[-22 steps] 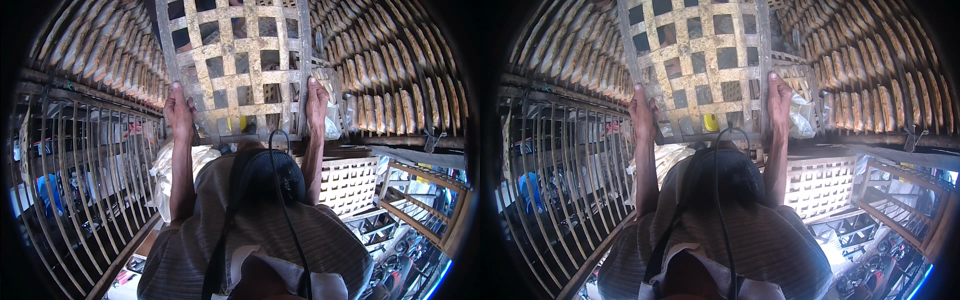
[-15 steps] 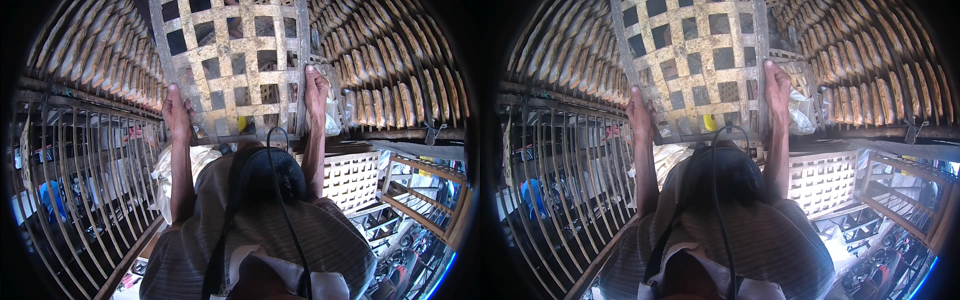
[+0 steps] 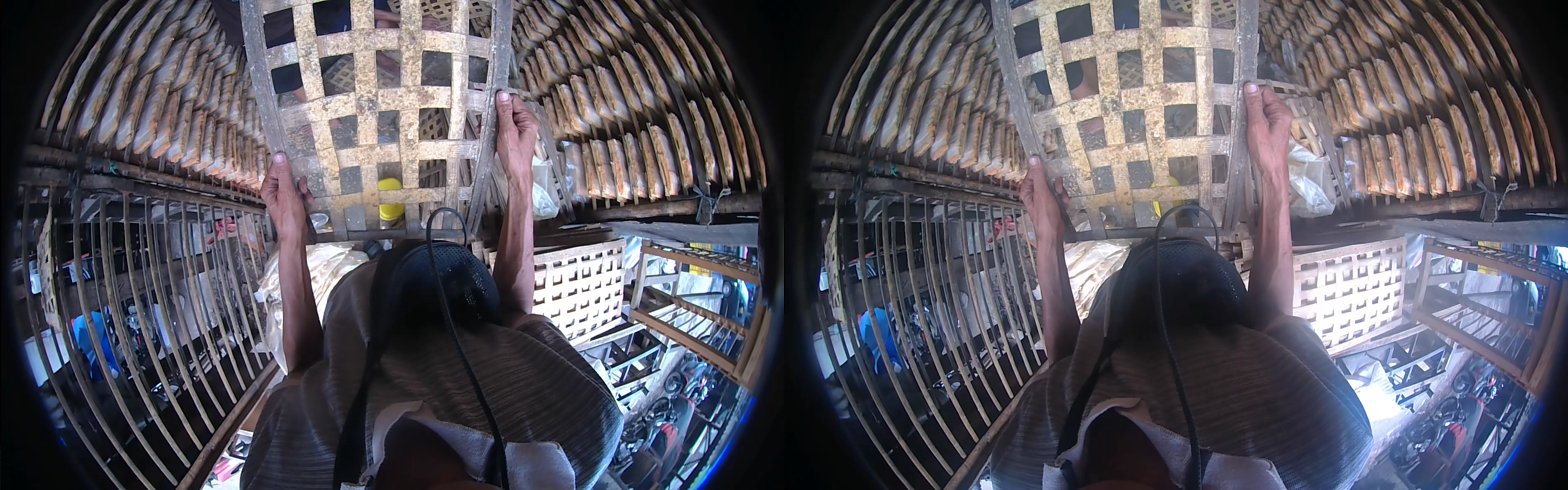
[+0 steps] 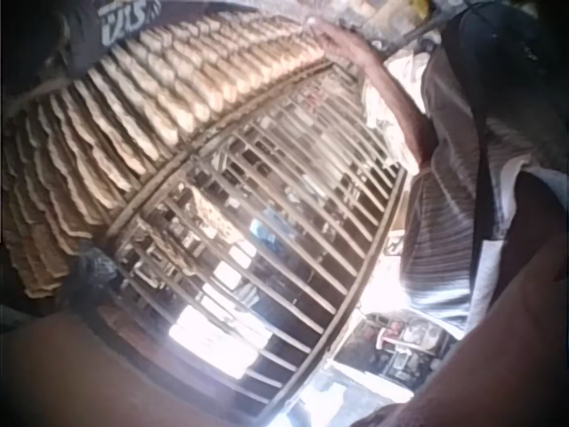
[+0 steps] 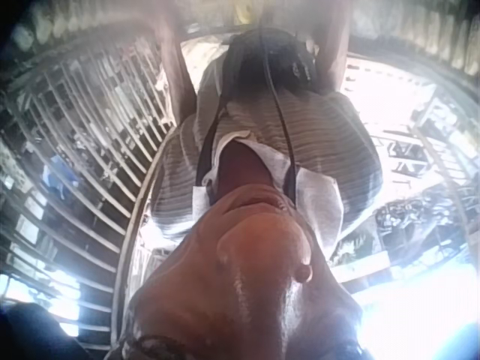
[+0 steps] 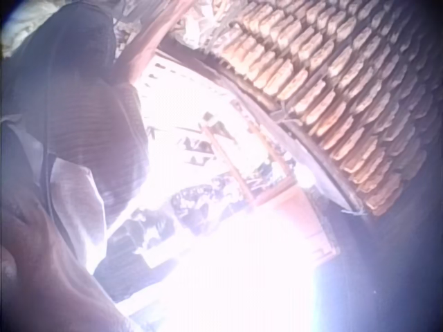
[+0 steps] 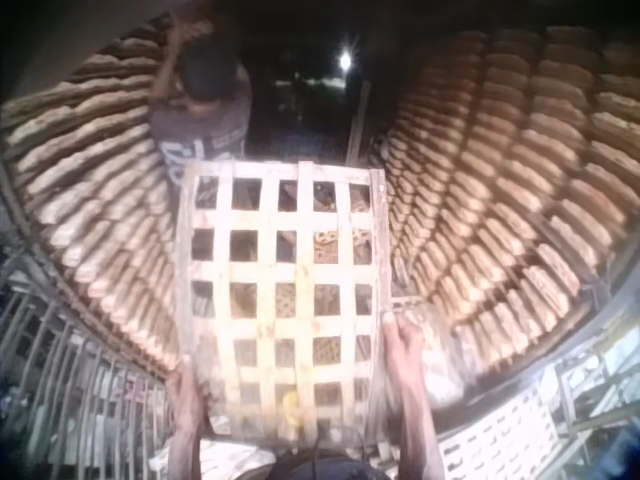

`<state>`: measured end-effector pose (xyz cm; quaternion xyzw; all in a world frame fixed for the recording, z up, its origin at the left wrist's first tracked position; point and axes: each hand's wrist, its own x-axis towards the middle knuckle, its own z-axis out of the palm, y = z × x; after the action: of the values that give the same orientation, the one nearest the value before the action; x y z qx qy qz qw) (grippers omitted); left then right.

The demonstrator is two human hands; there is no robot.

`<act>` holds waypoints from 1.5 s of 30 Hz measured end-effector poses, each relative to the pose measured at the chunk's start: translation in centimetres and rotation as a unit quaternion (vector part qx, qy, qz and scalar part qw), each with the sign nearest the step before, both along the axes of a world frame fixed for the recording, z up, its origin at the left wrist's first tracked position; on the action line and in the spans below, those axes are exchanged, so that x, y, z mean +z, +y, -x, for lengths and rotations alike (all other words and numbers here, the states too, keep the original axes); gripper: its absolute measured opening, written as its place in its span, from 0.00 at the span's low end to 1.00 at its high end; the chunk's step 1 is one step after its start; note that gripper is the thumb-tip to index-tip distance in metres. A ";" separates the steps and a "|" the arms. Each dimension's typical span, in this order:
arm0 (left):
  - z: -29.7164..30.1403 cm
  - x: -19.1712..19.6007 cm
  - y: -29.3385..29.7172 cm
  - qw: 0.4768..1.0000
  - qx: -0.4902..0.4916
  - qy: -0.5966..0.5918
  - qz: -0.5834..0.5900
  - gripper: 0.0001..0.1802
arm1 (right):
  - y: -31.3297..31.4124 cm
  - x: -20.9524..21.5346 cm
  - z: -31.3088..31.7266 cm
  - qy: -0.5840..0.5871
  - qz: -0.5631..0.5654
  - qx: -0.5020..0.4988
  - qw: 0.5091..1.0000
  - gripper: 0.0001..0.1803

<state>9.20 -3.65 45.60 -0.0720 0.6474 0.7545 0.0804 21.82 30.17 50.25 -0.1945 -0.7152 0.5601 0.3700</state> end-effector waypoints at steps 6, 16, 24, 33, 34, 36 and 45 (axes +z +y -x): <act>0.0 -0.9 -1.3 0.999 -0.008 0.040 0.004 0.25 | -1.9 1.9 1.1 -0.005 0.086 0.011 0.996 0.20; -0.5 -1.5 -2.1 0.997 -0.011 0.071 0.010 0.25 | -1.9 2.3 2.3 0.044 0.042 -0.002 0.998 0.20; -0.5 -1.9 -2.3 0.995 -0.019 0.100 0.010 0.24 | -1.1 2.6 1.6 0.029 0.077 -0.016 0.997 0.21; -0.9 -2.7 -2.6 0.992 -0.019 0.128 0.004 0.21 | -1.1 2.9 2.7 0.128 0.085 -0.049 0.987 0.24; -0.8 -2.8 -2.7 0.990 -0.021 0.140 0.007 0.21 | 0.0 2.2 2.3 0.093 0.080 -0.047 0.991 0.23; -0.6 -3.1 -3.1 0.987 -0.026 0.160 0.012 0.22 | 2.3 1.2 1.4 0.019 0.070 -0.043 0.996 0.21; -0.9 -3.8 -3.4 0.985 -0.031 0.169 0.014 0.23 | 1.6 2.3 1.7 0.070 0.075 -0.023 0.994 0.26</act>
<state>10.06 -7.02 41.83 0.0762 0.6638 0.7440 -0.0078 20.16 31.80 52.55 -0.1987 -0.6391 0.6155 0.4162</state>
